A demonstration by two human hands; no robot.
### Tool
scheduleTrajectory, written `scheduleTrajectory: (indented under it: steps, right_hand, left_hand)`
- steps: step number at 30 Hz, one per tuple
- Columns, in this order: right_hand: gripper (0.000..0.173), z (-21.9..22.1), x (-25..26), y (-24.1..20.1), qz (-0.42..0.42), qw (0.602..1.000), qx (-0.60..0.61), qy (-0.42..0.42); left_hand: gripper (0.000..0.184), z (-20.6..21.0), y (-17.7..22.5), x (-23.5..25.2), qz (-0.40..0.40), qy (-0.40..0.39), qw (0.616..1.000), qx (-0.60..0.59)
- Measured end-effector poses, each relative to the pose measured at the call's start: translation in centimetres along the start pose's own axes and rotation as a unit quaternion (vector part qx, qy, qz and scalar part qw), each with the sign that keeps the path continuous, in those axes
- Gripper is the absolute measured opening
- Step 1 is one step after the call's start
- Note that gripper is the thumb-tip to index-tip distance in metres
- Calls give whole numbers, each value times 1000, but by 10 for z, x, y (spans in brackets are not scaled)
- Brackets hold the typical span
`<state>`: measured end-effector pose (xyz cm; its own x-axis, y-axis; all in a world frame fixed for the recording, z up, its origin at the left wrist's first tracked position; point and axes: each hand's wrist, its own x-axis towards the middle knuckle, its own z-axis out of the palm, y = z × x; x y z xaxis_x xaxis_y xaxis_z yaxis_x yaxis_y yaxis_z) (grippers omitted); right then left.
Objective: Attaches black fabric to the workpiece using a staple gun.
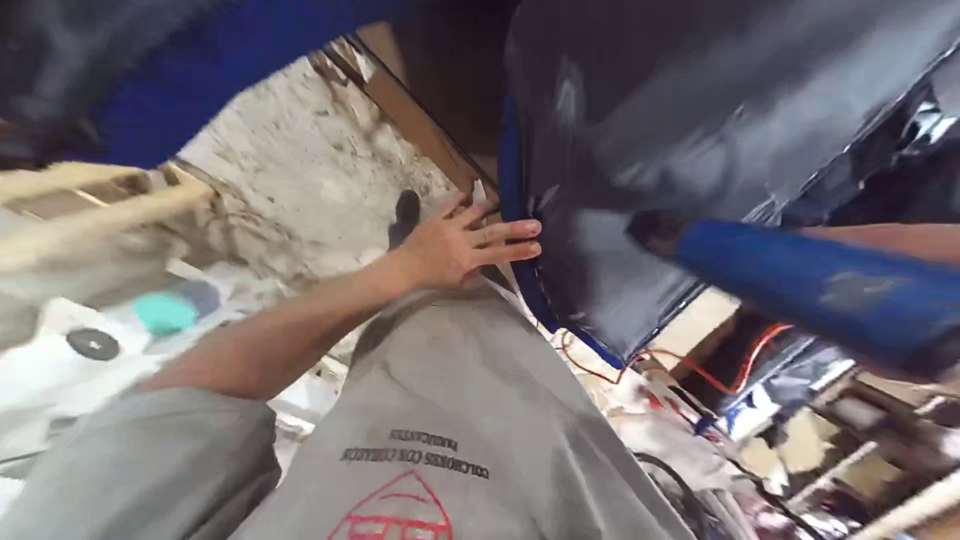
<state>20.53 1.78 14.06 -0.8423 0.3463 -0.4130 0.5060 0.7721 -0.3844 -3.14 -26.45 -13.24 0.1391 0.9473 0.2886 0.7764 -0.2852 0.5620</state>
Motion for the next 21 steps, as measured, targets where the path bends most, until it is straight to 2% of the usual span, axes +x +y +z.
scheduleTrajectory:
  steps: [2, 4, 15, 21]
  right_hand:
    - [48, 14, 37, -14, -155, 984, -67, -55]
    - [45, 30, 55, -16, -218, 968, -102, -69]
    - [44, 59, 66, -14, -204, 971, -87, -91]
    - [43, 57, 65, -19, -213, 969, -102, -71]
  left_hand:
    - [62, 3, -3, 0, 11, 20, 1000, -3]
    - [59, 6, -3, 1, 20, 35, 999, -9]
    - [67, 5, -6, 1, 41, 26, 999, -14]
    - [60, 10, -14, 2, 69, 39, 997, -24]
